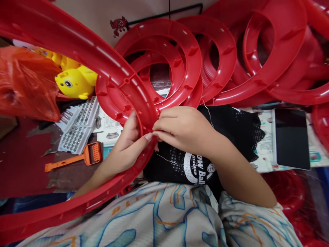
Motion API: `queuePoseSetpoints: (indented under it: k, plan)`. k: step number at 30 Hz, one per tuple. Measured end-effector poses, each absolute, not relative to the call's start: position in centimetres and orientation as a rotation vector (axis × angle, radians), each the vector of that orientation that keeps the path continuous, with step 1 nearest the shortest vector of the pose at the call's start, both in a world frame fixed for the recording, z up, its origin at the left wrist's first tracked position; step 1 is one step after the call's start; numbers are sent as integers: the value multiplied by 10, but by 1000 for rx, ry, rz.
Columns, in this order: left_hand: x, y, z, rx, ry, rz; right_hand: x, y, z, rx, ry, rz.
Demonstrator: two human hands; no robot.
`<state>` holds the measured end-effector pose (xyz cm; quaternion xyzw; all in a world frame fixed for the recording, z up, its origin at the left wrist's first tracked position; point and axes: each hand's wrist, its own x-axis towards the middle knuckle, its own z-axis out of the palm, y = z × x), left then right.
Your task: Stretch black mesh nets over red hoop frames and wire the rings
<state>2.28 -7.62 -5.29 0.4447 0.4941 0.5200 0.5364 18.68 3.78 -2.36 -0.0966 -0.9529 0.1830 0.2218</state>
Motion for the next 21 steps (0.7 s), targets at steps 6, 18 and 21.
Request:
queuePoseSetpoints:
  k: [6,18,21]
  plan:
    - [18,-78,-48,1438,1250,981,192,38,-12,-129,-2680,217]
    - [36,-96,-49,1200,1268,1133,187,29,-26,-134,-2468,394]
    - [38,-98,-53,1140,1205,1137,186,31,-27,-77,-2477,474]
